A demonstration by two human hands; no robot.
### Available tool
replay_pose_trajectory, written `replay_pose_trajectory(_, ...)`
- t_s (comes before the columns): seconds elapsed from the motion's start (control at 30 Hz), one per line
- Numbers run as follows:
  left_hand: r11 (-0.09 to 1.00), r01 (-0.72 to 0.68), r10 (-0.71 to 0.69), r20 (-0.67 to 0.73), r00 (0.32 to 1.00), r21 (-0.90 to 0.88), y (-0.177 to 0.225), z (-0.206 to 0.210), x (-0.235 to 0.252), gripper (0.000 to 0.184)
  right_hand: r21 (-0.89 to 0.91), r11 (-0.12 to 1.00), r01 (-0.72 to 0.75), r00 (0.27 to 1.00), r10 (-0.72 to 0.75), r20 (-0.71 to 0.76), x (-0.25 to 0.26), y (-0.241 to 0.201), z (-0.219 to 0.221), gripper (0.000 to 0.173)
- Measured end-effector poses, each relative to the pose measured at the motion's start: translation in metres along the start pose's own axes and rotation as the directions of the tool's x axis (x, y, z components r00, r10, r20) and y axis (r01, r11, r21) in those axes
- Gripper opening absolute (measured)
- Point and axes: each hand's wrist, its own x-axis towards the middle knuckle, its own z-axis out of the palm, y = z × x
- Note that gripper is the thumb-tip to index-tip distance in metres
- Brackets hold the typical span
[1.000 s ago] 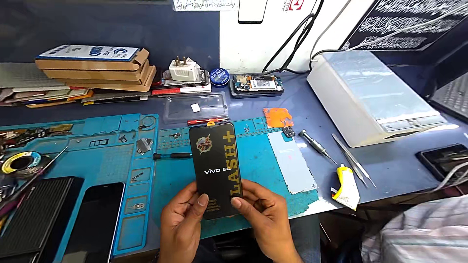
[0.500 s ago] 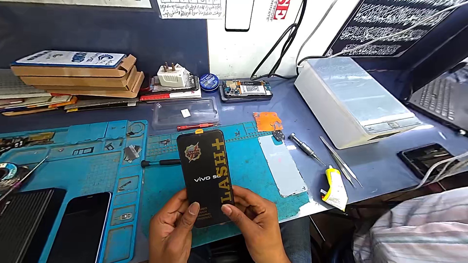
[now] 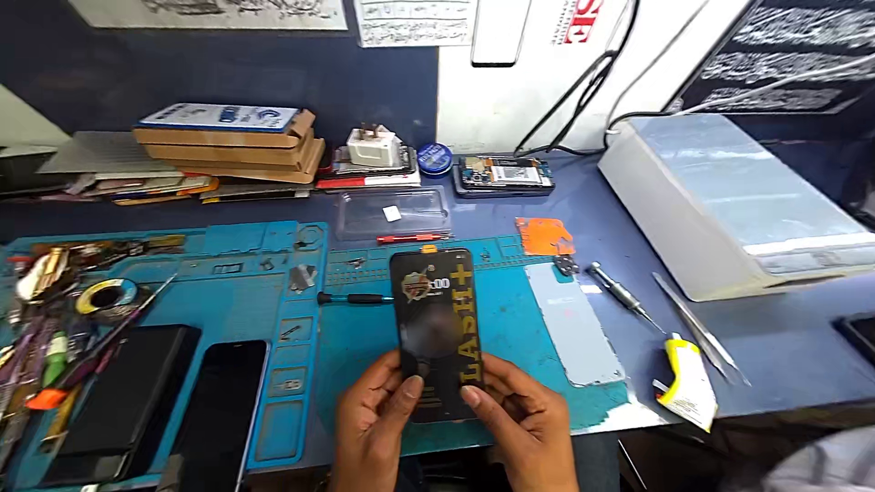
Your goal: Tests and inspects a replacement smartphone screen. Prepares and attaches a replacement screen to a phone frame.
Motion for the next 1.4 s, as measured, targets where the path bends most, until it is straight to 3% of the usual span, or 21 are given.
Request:
replay_pose_trajectory(0.5, 0.996, -0.02, 0.023, 0.036, 0.999, -0.084, -0.002, 0.001, 0.002, 0.032, -0.002, 0.999, -0.032, 0.999, 0.032, 0.018, 0.002, -0.004, -0.002, 0.029)
replay_pose_trajectory(0.67, 0.974, 0.026, -0.012, 0.063, 0.998, -0.226, -0.003, -0.002, 0.003, 0.039, 0.127, 0.987, -0.103, 0.995, 0.104, 0.001, 0.002, -0.004, -0.005, 0.028)
replay_pose_trajectory(0.83, 0.876, 0.112, -0.098, 0.056, 0.994, -0.469, -0.001, -0.003, 0.003, 0.059, 0.193, 0.95, -0.246, 0.969, 0.242, 0.044, 0.006, -0.019, -0.002, 0.027)
replay_pose_trajectory(1.0, 0.753, 0.18, -0.169, 0.079, 0.983, -0.633, 0.001, -0.007, 0.0, 0.065, 0.152, 0.914, -0.375, 0.927, 0.372, 0.048, -0.002, -0.025, 0.019, 0.028)
replay_pose_trajectory(1.17, 0.607, 0.281, -0.147, 0.243, 0.959, -0.743, 0.001, -0.012, 0.004, 0.066, 0.104, 0.929, -0.355, 0.934, 0.348, 0.082, -0.003, -0.025, 0.021, 0.031)
replay_pose_trajectory(1.4, 0.508, 0.344, -0.169, 0.3, 0.939, -0.79, 0.001, -0.014, 0.004, 0.059, -0.038, 0.956, -0.292, 0.94, 0.295, 0.172, -0.001, -0.025, 0.01, 0.03)
